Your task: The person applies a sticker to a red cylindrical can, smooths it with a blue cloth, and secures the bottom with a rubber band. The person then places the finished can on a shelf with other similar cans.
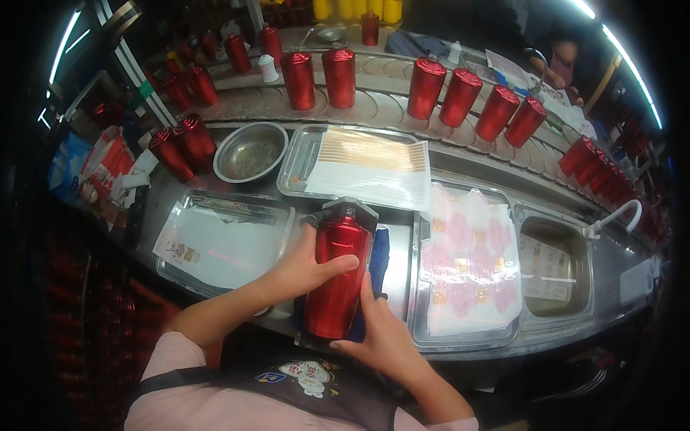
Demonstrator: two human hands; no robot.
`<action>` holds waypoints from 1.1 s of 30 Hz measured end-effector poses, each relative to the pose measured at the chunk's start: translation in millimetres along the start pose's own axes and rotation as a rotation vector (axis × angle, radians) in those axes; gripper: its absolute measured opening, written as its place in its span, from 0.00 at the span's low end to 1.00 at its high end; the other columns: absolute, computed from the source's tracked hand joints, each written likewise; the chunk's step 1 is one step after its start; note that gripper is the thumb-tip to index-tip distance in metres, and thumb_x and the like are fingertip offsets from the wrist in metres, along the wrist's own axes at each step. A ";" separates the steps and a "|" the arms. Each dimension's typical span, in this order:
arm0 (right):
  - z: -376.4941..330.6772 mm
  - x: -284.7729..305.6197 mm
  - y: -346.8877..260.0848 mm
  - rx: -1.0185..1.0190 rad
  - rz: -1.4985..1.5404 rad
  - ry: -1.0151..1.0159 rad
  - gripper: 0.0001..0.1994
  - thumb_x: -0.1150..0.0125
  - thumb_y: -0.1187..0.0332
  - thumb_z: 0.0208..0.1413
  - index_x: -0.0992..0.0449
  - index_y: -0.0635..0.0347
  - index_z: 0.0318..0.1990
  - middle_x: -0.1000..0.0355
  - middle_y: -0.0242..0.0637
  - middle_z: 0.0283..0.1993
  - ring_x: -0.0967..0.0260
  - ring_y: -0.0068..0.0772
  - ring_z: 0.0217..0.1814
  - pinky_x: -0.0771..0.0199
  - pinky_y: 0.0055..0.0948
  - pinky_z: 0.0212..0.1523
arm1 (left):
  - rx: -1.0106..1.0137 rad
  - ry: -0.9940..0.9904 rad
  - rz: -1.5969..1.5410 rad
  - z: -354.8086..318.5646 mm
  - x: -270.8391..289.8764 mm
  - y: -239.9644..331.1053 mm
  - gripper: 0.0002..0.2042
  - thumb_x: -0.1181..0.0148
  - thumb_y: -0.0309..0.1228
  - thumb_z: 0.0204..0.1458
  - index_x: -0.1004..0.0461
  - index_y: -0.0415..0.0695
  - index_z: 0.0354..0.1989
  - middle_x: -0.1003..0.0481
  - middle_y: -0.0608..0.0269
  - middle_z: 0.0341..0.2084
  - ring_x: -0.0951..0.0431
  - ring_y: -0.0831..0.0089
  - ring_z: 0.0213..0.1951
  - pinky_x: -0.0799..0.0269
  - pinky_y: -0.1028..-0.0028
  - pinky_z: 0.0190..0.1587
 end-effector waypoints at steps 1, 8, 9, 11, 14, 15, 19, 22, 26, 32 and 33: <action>1.2 16.9 2.7 -0.008 0.042 -0.083 0.60 0.18 0.54 0.37 0.52 0.61 0.76 0.31 0.44 0.41 0.35 0.33 0.32 0.31 0.29 0.32 | -0.040 0.020 0.038 2.8 13.7 -0.1 0.42 0.29 0.54 0.48 0.40 0.27 0.55 0.28 0.40 0.49 0.23 0.57 0.51 0.27 0.64 0.54; 71.6 109.7 33.2 -0.093 0.140 0.439 0.46 0.24 0.63 0.44 0.42 0.61 0.72 0.28 0.49 0.58 0.30 0.26 0.40 0.29 0.26 0.36 | -0.355 0.562 0.052 159.8 114.3 22.3 0.40 0.25 0.51 0.43 0.36 0.28 0.51 0.30 0.36 0.50 0.25 0.53 0.50 0.28 0.62 0.53; 94.4 118.4 34.9 -0.051 0.112 0.502 0.46 0.25 0.63 0.45 0.43 0.61 0.73 0.29 0.51 0.59 0.28 0.30 0.43 0.27 0.29 0.40 | -0.392 0.704 0.207 192.7 127.2 25.7 0.42 0.24 0.51 0.40 0.37 0.28 0.52 0.31 0.36 0.51 0.27 0.50 0.53 0.29 0.61 0.55; 141.6 135.3 61.1 0.076 -0.070 0.599 0.49 0.26 0.58 0.45 0.46 0.61 0.73 0.32 0.56 0.61 0.30 0.42 0.55 0.31 0.36 0.54 | -0.296 0.702 0.314 258.1 145.4 36.5 0.48 0.22 0.53 0.34 0.40 0.29 0.54 0.36 0.34 0.56 0.32 0.43 0.58 0.33 0.57 0.59; 209.5 156.2 81.0 0.086 -0.204 0.638 0.54 0.26 0.50 0.43 0.49 0.63 0.74 0.35 0.63 0.63 0.37 0.56 0.67 0.38 0.41 0.65 | -0.223 0.762 0.453 342.8 151.4 32.5 0.54 0.21 0.55 0.30 0.44 0.31 0.61 0.45 0.33 0.64 0.40 0.38 0.65 0.39 0.53 0.65; 224.1 165.0 84.9 0.019 -0.212 0.623 0.56 0.26 0.48 0.42 0.50 0.65 0.74 0.35 0.65 0.62 0.38 0.57 0.68 0.38 0.41 0.65 | -0.201 0.765 0.474 362.2 144.1 36.9 0.56 0.21 0.56 0.30 0.45 0.32 0.63 0.49 0.33 0.67 0.44 0.37 0.67 0.41 0.51 0.66; 279.0 194.0 82.6 -0.019 -0.327 0.662 0.58 0.27 0.43 0.41 0.52 0.68 0.74 0.33 0.64 0.59 0.32 0.57 0.61 0.31 0.43 0.59 | -0.056 0.628 0.446 417.1 127.2 32.4 0.59 0.20 0.58 0.26 0.45 0.34 0.65 0.48 0.32 0.69 0.40 0.39 0.66 0.37 0.52 0.65; 329.3 211.1 81.2 -0.084 -0.423 0.656 0.61 0.27 0.37 0.40 0.52 0.72 0.73 0.33 0.66 0.60 0.32 0.56 0.63 0.31 0.40 0.60 | -0.297 0.732 0.177 424.3 107.4 19.7 0.44 0.20 0.52 0.25 0.32 0.37 0.50 0.23 0.39 0.43 0.21 0.48 0.47 0.23 0.60 0.52; 394.0 230.9 87.8 -0.075 -0.453 0.738 0.63 0.29 0.33 0.38 0.53 0.66 0.74 0.34 0.68 0.61 0.33 0.62 0.64 0.32 0.47 0.61 | -0.462 0.842 0.038 392.6 85.0 27.4 0.40 0.23 0.49 0.28 0.34 0.37 0.48 0.29 0.34 0.42 0.23 0.42 0.45 0.25 0.55 0.50; 457.7 239.1 110.0 -0.164 -0.366 0.659 0.54 0.34 0.30 0.38 0.36 0.69 0.63 0.28 0.64 0.56 0.28 0.59 0.60 0.32 0.44 0.60 | -0.589 0.567 -0.384 204.5 148.8 28.2 0.30 0.19 0.38 0.37 0.32 0.39 0.45 0.21 0.57 0.40 0.20 0.73 0.42 0.21 0.69 0.46; 462.8 248.4 123.8 -0.126 -0.393 0.675 0.52 0.34 0.30 0.39 0.33 0.71 0.59 0.26 0.62 0.53 0.26 0.56 0.57 0.30 0.43 0.58 | -0.576 0.582 -0.368 165.7 162.4 28.6 0.29 0.20 0.36 0.40 0.32 0.41 0.47 0.21 0.62 0.40 0.21 0.76 0.43 0.22 0.71 0.47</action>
Point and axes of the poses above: each hand's wrist, its own z-axis towards the middle knuckle, its own x-axis out of the back of the hand, y = z × x, the point moved 1 cm from there along z, towards the middle knuckle
